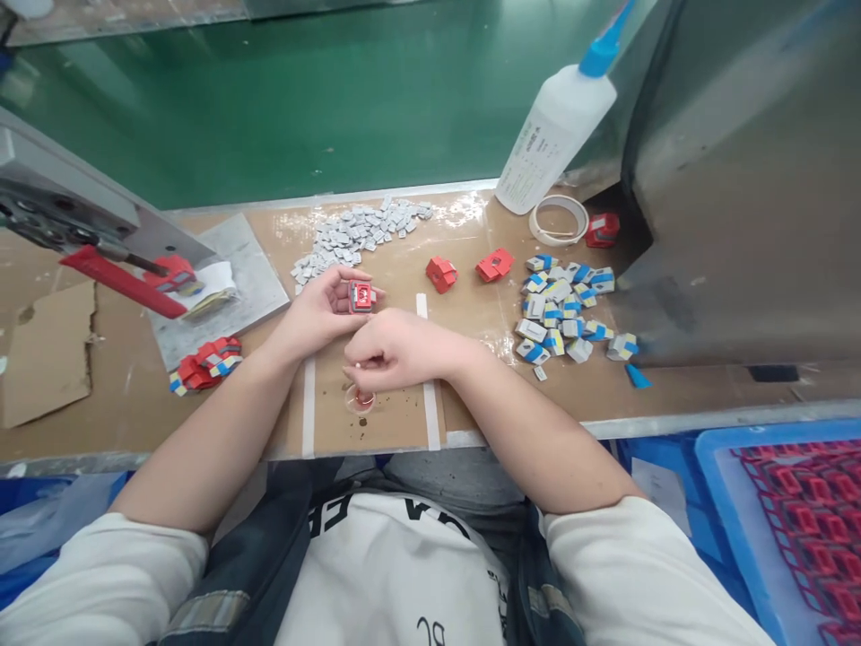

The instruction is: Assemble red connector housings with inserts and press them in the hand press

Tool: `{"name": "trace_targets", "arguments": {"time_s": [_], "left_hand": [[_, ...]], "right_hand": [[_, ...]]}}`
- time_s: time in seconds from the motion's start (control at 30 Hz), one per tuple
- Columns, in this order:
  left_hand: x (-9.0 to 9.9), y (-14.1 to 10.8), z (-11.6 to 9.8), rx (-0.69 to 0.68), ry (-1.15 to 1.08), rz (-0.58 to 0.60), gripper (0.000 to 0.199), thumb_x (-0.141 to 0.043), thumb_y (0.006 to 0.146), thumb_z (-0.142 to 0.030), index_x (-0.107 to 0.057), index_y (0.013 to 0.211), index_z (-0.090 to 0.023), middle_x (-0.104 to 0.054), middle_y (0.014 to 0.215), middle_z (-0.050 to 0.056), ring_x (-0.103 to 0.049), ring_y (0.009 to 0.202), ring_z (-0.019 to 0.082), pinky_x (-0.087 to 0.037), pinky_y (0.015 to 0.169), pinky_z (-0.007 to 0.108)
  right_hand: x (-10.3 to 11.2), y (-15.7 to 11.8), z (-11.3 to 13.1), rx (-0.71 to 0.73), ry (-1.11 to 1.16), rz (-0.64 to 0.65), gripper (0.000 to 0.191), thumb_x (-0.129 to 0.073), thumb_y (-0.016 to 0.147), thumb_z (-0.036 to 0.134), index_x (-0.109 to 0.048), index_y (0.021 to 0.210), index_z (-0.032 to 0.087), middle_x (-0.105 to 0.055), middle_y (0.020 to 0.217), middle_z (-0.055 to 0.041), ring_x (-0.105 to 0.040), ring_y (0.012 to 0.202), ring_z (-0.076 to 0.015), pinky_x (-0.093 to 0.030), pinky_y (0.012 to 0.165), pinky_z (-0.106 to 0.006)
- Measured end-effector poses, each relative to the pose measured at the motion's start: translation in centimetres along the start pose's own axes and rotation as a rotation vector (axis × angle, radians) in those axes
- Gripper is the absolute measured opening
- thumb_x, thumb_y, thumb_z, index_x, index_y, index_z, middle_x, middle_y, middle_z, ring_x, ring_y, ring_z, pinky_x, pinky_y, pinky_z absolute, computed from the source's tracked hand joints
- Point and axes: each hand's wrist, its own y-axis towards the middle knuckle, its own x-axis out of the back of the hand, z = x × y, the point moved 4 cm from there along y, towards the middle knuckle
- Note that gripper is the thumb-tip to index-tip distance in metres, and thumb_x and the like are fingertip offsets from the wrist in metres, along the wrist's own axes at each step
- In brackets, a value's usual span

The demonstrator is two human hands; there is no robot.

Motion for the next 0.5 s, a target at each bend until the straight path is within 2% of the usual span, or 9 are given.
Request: {"name": "trace_targets", "arguments": {"time_s": [0.2,0.3,0.4,0.5], "left_hand": [[0.0,0.0,0.0,-0.007,-0.009,0.007,0.058,-0.094,0.073,-0.027,-0.059,0.119,-0.019,-0.077,0.114,0.011,-0.076,0.111,0.026,-0.058,0.102,0.042],[0.0,0.0,0.0,-0.010,-0.012,0.005,0.059,-0.094,0.072,-0.027,-0.059,0.119,-0.019,-0.077,0.113,0.010,-0.076,0.109,0.025,-0.059,0.101,0.042],[0.0,0.0,0.0,-0.003,-0.019,0.004,0.058,-0.094,0.072,-0.025,-0.060,0.118,-0.020,-0.077,0.112,0.009,-0.075,0.107,0.024,-0.059,0.100,0.040],[-0.1,0.0,-0.1,0.006,-0.031,0.012,0.054,-0.091,0.075,-0.023,-0.060,0.119,-0.020,-0.077,0.112,0.007,-0.075,0.104,0.021,-0.058,0.097,0.037]], "right_hand": [[-1.3,0.2,-0.6,-0.059,-0.027,0.152,0.038,-0.058,0.088,0.020,-0.032,0.060,0.021,-0.044,0.055,0.0052,-0.029,0.056,-0.0100,-0.022,0.060,-0.029],[-1.7,0.2,-0.8,-0.072,-0.005,0.192,0.037,-0.059,0.087,0.020,-0.034,0.059,0.021,-0.045,0.055,0.0051,-0.029,0.055,-0.0098,-0.022,0.059,-0.029],[-1.4,0.2,-0.7,-0.062,0.051,0.125,0.039,-0.058,0.088,0.020,-0.032,0.060,0.022,-0.035,0.055,0.0068,-0.027,0.055,-0.0093,-0.022,0.058,-0.028],[0.2,0.1,-0.2,-0.054,0.080,-0.056,0.041,-0.055,0.092,0.020,-0.028,0.061,0.023,-0.027,0.058,0.0072,-0.024,0.056,-0.0087,-0.023,0.058,-0.028]]}}
